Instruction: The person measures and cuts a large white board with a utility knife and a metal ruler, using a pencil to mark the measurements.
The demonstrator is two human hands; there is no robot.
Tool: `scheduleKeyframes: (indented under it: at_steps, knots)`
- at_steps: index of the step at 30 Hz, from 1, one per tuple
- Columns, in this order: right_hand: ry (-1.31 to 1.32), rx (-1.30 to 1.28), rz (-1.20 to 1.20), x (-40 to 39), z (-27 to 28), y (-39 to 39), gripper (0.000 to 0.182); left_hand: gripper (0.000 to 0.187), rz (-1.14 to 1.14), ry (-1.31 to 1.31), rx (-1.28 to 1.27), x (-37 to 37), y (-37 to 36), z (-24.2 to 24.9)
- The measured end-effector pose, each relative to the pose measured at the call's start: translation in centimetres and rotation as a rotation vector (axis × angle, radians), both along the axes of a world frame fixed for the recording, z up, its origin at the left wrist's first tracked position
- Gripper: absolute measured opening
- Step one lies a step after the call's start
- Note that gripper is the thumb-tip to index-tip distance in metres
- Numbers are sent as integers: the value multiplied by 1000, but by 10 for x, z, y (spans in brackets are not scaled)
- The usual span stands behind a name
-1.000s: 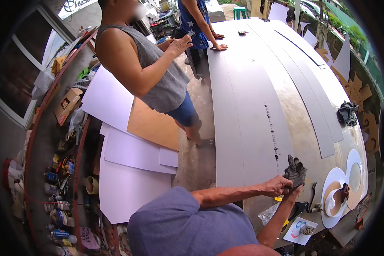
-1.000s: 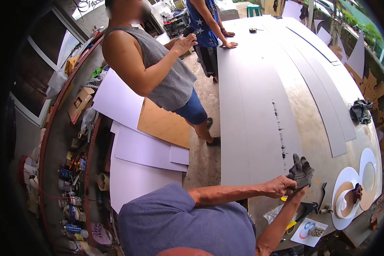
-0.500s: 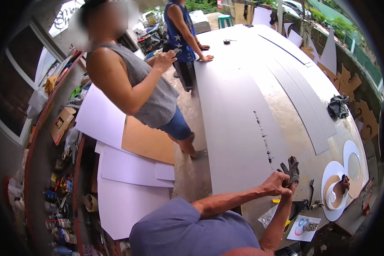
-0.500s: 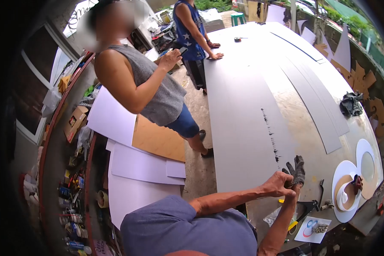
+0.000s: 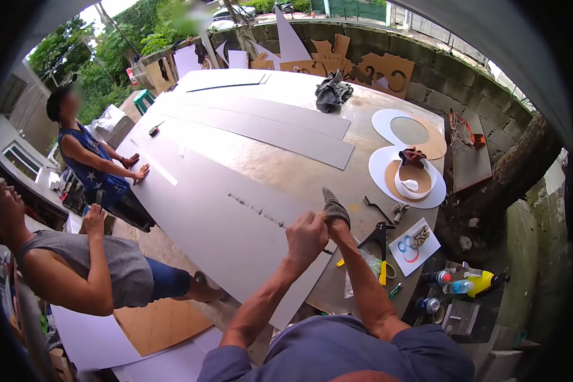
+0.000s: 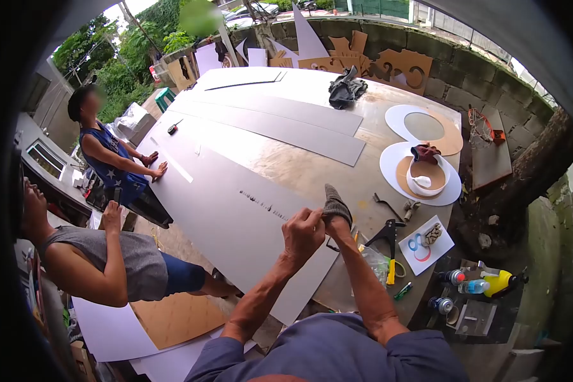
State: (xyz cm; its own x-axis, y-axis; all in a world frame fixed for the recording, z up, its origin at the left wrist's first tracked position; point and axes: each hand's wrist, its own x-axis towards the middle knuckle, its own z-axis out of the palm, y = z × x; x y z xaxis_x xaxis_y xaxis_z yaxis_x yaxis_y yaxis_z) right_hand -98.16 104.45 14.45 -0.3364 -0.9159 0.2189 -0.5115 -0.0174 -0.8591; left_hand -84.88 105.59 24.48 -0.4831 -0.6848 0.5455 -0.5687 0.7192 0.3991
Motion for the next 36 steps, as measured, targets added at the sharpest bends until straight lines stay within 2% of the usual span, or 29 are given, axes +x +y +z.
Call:
scheduleKeyframes:
  at_steps: [3, 4, 6, 9, 15, 18, 21, 23, 27, 29, 30, 33, 34, 36]
  knots:
    - [6, 166, -59, -5, 27, -3, 76, 20, -29, 39, 39, -1, -2, 3]
    - [22, -118, -9, -8, 11, -8, 75, 19, -28, 2, 63, -2, 3, 4]
    - [79, -93, 17, -9, -6, -3, 76, 16, -23, -70, 114, -5, 14, 6]
    - [178, -15, 46, -6, -3, 4, 76, 16, -42, 114, -30, -8, 10, 3]
    - [347, 56, 86, -1, 0, 8, 77, 15, -235, 42, 96, 0, 0, -19]
    - [410, 73, 96, 1, -1, 9, 77, 12, -222, -71, 113, 5, 3, -18]
    - [460, 83, 118, 2, -3, 11, 78, 8, -117, -38, 118, 4, 6, -14]
    - [467, 82, 132, 1, -5, 9, 78, 9, -82, 125, 257, 3, 2, -26]
    - [382, 42, 232, -7, -27, 3, 72, 13, -101, 350, 528, -11, 13, -31]
    - [340, 18, 284, -11, -33, -3, 70, 13, -141, 344, 536, -17, 50, -18]
    - [346, 140, 270, -11, -8, -1, 66, 12, -121, 372, 588, -15, 56, -13]
    - [302, 112, 31, -11, -19, -10, 63, 12, -38, 542, 877, -2, 69, -16]
    - [70, -27, 37, -11, -21, -16, 62, 14, -9, 617, 990, 1, 71, -19]
    - [-110, -56, 23, -20, -22, -23, 64, 19, -43, 438, 756, 9, 68, -55]
